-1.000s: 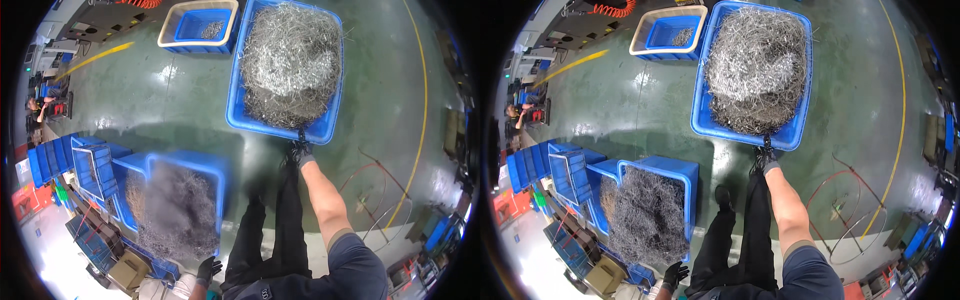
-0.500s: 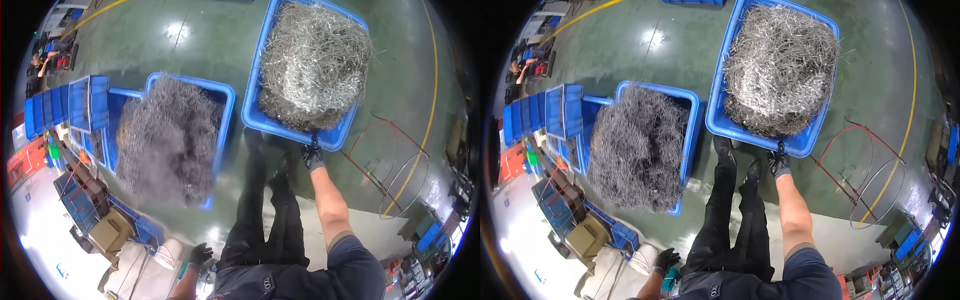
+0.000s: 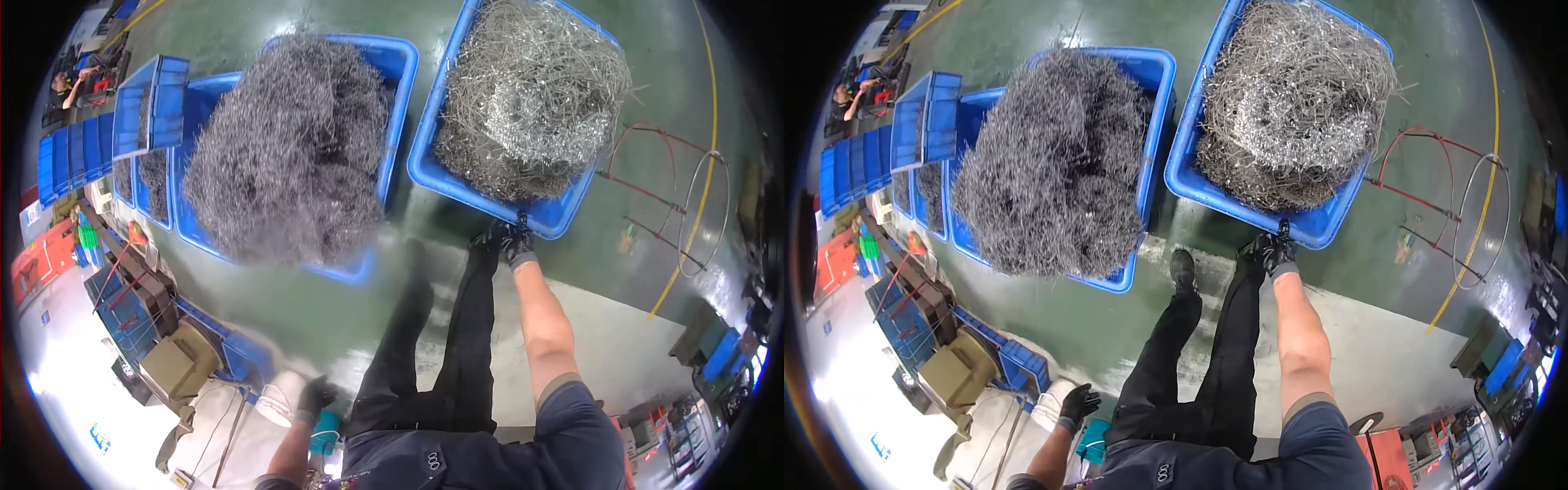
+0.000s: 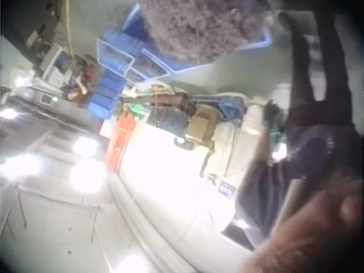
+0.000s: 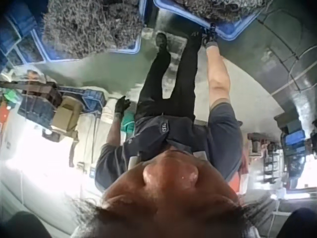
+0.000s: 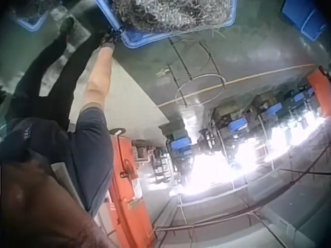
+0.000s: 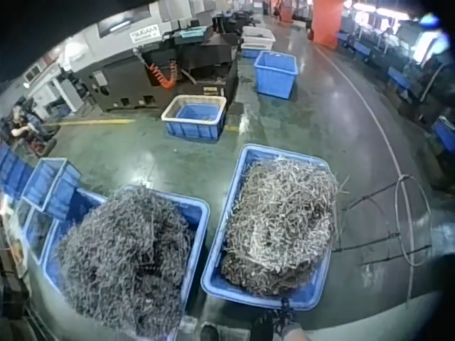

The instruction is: The recorder transfers metal shavings from blue bins into a centrifuge, cleans the interior, and closes the lid on the production floor.

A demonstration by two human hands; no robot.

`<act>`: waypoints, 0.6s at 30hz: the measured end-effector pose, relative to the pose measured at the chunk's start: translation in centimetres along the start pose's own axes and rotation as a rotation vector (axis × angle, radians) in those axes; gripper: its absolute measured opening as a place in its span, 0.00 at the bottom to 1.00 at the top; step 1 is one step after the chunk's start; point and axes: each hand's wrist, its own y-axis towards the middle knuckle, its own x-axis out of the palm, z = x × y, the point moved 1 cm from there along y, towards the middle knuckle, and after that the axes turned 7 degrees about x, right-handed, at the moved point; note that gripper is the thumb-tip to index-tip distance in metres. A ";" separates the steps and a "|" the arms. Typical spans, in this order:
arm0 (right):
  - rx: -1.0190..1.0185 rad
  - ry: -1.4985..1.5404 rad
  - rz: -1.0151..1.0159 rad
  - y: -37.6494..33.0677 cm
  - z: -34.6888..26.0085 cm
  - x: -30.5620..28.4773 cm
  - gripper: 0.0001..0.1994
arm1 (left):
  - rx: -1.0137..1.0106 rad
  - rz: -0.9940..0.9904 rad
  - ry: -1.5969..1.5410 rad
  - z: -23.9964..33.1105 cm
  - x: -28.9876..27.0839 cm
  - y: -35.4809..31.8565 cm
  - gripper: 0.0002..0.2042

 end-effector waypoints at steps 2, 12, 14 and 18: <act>-0.144 -0.271 -0.118 -1.3 3.4 -1.6 0.20 | -0.051 0.074 0.008 -2.1 -3.3 0.5 0.19; 0.019 0.090 0.131 -10.7 13.7 -7.6 0.12 | -0.179 0.099 0.088 -12.6 -6.6 -2.7 0.16; 0.103 0.048 -0.031 -10.4 14.1 -9.8 0.14 | -0.192 0.103 0.086 -14.4 -6.1 -2.4 0.17; 0.153 0.169 0.021 -14.3 17.8 -9.4 0.14 | -0.178 0.092 0.117 -16.4 -9.3 -4.0 0.18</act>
